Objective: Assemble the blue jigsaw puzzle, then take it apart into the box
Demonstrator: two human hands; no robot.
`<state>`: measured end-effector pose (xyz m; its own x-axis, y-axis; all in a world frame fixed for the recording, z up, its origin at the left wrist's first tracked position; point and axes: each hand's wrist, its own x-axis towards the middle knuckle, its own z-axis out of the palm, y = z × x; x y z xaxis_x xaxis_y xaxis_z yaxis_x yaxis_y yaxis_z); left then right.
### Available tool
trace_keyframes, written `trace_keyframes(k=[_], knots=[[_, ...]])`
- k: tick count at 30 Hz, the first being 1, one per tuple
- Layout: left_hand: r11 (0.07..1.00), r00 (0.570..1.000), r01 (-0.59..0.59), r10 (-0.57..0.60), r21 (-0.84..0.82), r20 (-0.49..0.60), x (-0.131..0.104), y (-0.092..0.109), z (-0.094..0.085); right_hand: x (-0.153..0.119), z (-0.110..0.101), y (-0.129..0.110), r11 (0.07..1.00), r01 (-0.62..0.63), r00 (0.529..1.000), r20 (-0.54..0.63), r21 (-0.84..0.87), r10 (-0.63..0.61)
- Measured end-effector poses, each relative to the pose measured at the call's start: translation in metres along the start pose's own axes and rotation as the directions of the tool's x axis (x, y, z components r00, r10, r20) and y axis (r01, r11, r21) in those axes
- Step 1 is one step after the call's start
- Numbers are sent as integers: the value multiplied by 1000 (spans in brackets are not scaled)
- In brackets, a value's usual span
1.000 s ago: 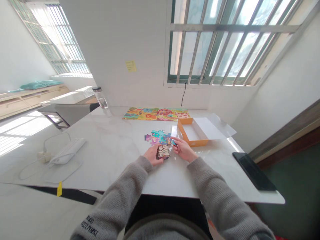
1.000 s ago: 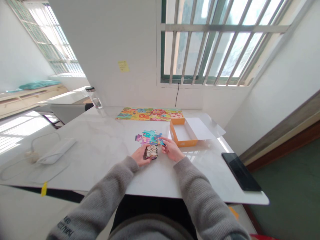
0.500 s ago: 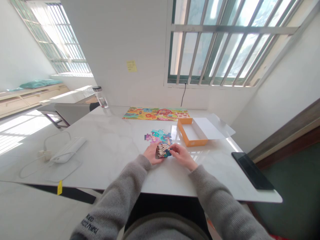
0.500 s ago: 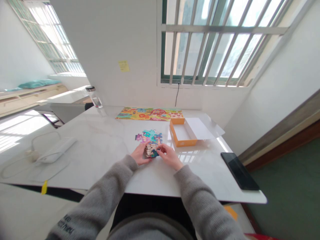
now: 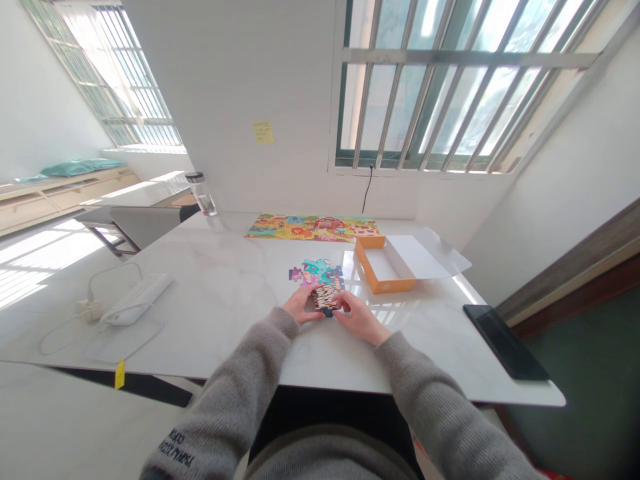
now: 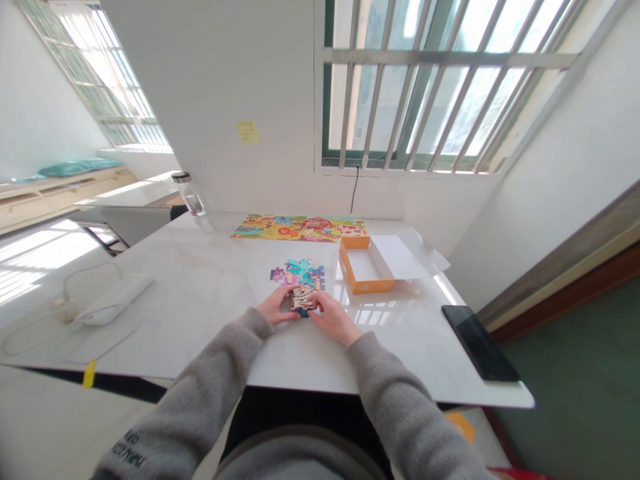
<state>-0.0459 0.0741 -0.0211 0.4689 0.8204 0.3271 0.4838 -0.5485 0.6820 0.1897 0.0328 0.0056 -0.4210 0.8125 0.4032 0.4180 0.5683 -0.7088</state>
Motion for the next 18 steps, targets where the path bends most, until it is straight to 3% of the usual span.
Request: trace_keyframes(k=[3, 6, 9, 12, 14, 18], knots=[[1000, 1000, 0, 0, 24, 21, 0, 5, 0, 1, -1, -1, 998, 41, 999, -23, -45, -42], [999, 999, -14, 13, 46, 30, -2, 9, 7, 1, -4, -7, 996, 81, 995, 61, -28, -80], [997, 999, -50, 50, 58, 5, -5, 11, 9, 0, -5, -11, 999, 43, 991, 124, 22, -45], [994, 994, -82, 87, 67, -73, -6, 8, 0, -1, -7, -12, 999, -23, 993, 115, 28, 20], [991, 984, -20, 43, 131, -174, -5, 1, -12, -1, -8, -11, 999, -49, 993, 105, 11, 48], [907, 938, 256, -150, 333, -313, 4, -23, -37, -2, -10, -12, 997, -68, 992, 106, -21, 70]])
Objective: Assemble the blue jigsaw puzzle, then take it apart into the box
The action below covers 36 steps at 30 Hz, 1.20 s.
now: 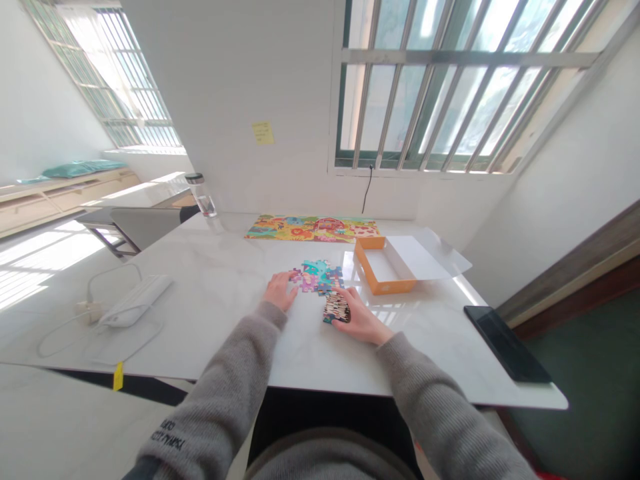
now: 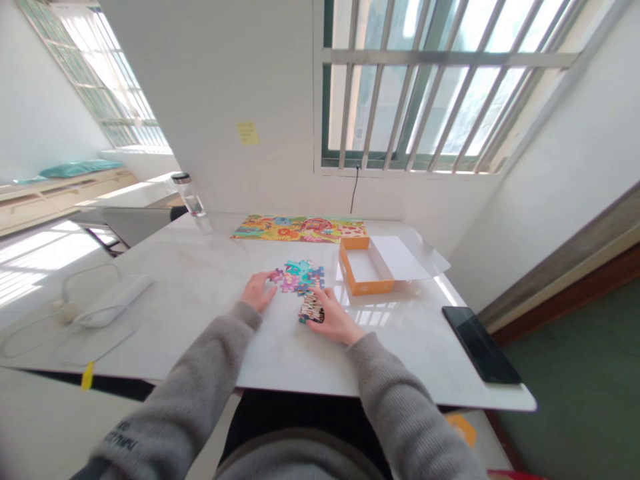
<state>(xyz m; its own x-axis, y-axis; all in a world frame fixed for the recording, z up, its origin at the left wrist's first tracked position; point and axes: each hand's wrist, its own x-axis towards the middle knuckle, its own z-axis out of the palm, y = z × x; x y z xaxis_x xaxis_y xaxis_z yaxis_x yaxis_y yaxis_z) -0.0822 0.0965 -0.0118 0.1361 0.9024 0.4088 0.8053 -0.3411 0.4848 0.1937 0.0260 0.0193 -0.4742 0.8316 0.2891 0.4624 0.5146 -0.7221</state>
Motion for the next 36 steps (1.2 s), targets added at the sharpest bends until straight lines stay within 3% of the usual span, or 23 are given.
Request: trace_keyframes(k=[5, 15, 20, 24, 27, 30, 33, 36], knots=[[987, 994, 87, -96, 137, 57, 25, -20, 1, 0, -2, -3, 1000, -7, 1000, 6, -2, 7], [925, 946, 250, -296, 286, 134, 32, -17, -8, 0, -3, -3, 1000, -8, 1000, 13, 17, 7], [935, 948, 222, -273, 275, 165, 37, -14, -11, 0, -2, -2, 1000, -21, 1000, 11, 12, 20], [926, 920, 236, -311, 295, 239, 42, -14, -13, 0, -2, 1, 1000, 0, 1000, 9, 19, 0], [929, 916, 260, -324, 262, 239, 41, -17, -14, 0, -2, 2, 1000, 6, 1000, 5, 18, -6], [949, 946, 251, -282, 191, 160, 34, -20, -17, 0, -2, 2, 1000, 4, 1000, 5, 18, -5], [982, 974, 182, -187, 44, 127, 24, -20, -25, 0, -2, 1, 1000, 3, 1000, 3, 23, -3], [976, 980, 140, -112, -167, 167, 11, -17, -36, 0, -2, 2, 1000, 3, 1000, 9, 27, -3]])
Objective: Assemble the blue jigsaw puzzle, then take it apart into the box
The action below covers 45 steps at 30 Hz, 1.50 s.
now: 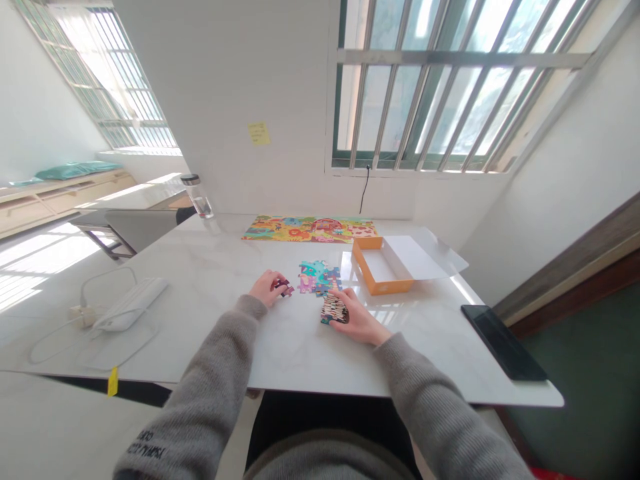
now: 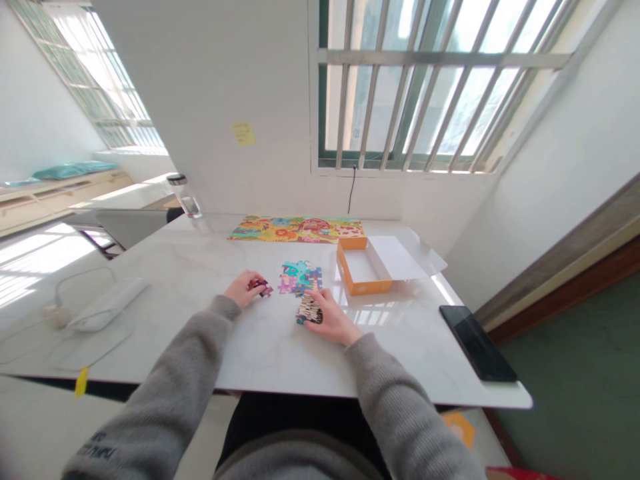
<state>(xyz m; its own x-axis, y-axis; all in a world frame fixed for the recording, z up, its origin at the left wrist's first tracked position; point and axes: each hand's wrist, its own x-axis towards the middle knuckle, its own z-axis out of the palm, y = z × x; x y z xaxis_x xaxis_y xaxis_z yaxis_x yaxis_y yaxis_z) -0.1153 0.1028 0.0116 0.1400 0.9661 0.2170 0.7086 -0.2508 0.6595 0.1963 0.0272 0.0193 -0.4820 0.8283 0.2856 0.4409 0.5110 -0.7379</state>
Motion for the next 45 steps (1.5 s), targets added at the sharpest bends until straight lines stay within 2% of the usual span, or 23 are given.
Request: trace_keyframes(k=[2, 4, 5, 8, 11, 15, 19, 25, 34, 37, 40, 43, 45], knots=[[984, 995, 5, 12, -179, 95, -13, 6, -2, 0, 0, 2, 1000, 3, 1000, 4, 3, -3], [936, 971, 25, 62, -352, 232, -27, 16, 1, 0, 0, 4, 1000, 8, 1000, 3, 11, -8], [917, 956, 7, 110, -398, 272, -35, 23, 5, 0, 0, 6, 1000, 11, 1000, 3, 16, -11], [909, 931, -85, 219, -408, 294, -53, 47, 22, 0, 0, 10, 999, 9, 1000, 4, 30, -9], [930, 936, -159, 249, -330, 249, -63, 66, 40, 0, 1, 12, 999, 1, 1000, 10, 34, -1], [943, 941, -108, 199, -315, 274, -67, 73, 53, 0, 2, 13, 1000, 4, 1000, 24, 8, -5], [951, 948, -80, 164, -298, 271, -67, 72, 54, 0, 1, 11, 999, 35, 999, 39, -33, -34], [967, 957, -97, 155, -234, 244, -69, 75, 55, -3, -3, 4, 990, 116, 990, 83, -78, -110], [970, 959, -116, 165, -212, 229, -71, 75, 58, -5, -7, 0, 993, 59, 989, 144, -101, -44], [963, 961, -215, 238, -161, 142, -69, 75, 62, -5, -6, -5, 991, 43, 986, 162, -123, -23], [946, 943, -319, 323, -62, 84, -66, 74, 67, -4, -4, -10, 991, 2, 986, 166, -132, 21], [944, 942, -329, 330, -19, 66, -64, 71, 71, -3, -3, -11, 990, -21, 987, 156, -138, 43], [945, 945, -328, 327, -14, -19, -62, 68, 74, -2, -3, -10, 990, -23, 987, 154, -137, 44]])
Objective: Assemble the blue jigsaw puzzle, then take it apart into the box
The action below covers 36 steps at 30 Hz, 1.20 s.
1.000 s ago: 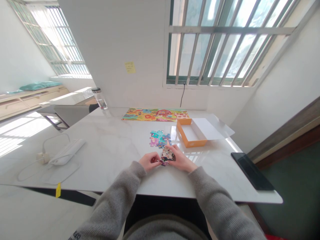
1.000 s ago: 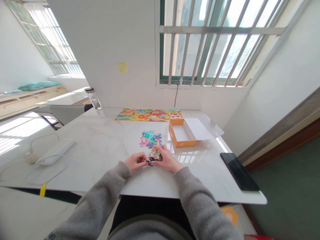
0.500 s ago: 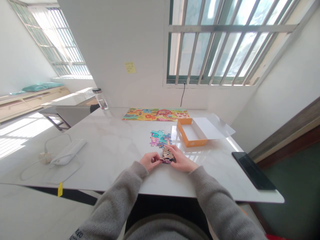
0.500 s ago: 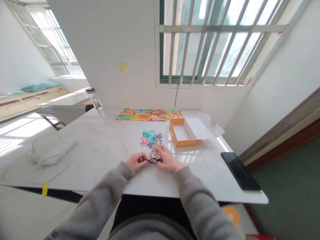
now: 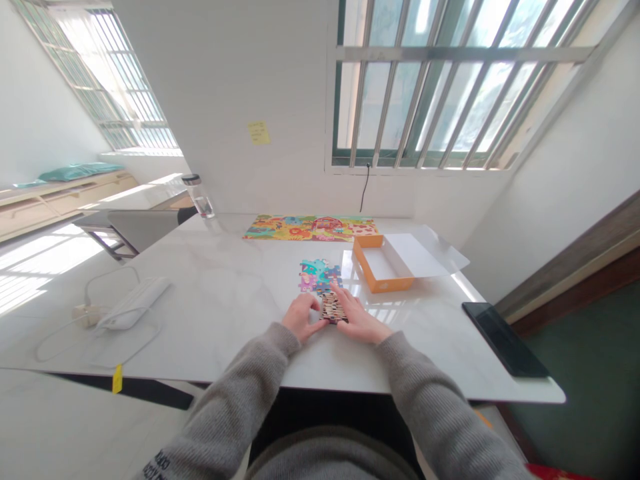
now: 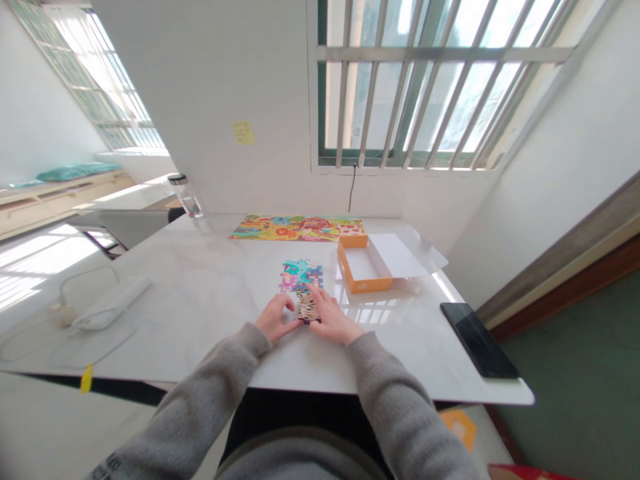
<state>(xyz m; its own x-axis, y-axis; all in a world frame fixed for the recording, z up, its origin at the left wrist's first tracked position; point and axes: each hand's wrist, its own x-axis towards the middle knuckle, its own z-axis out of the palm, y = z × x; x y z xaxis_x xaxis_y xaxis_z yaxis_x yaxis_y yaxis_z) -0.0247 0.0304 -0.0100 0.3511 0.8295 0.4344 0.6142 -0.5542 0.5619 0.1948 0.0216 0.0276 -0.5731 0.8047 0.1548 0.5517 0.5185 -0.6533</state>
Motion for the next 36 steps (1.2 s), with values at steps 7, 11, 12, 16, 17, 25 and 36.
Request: trace_keyframes(k=[7, 11, 12, 16, 17, 25, 36], knots=[[990, 990, -138, 139, -19, 28, 7, -9, 9, 8, 5, 3, 1000, -12, 1000, -2, 1, 12], [992, 985, -125, 122, 21, 123, 9, 0, 11, 9, 7, -1, 1000, -15, 1000, 7, -25, 16], [991, 983, -125, 119, 37, 138, 10, 2, 11, 9, 7, -2, 999, -15, 1000, 4, -29, 15], [992, 982, -92, 75, 88, 173, 10, 8, 8, 8, 6, -3, 1000, -8, 1000, -23, -6, 8], [993, 982, -81, 64, 90, 177, 10, 8, 8, 7, 6, -3, 1000, -8, 1000, -28, 7, 8], [993, 990, -41, 26, 108, 136, 11, 6, 10, 7, 11, -2, 996, -33, 999, -25, -80, 31], [999, 994, -2, -3, 51, 113, 10, -4, 4, 16, 9, 34, 998, -6, 921, -388, 57, 27]])
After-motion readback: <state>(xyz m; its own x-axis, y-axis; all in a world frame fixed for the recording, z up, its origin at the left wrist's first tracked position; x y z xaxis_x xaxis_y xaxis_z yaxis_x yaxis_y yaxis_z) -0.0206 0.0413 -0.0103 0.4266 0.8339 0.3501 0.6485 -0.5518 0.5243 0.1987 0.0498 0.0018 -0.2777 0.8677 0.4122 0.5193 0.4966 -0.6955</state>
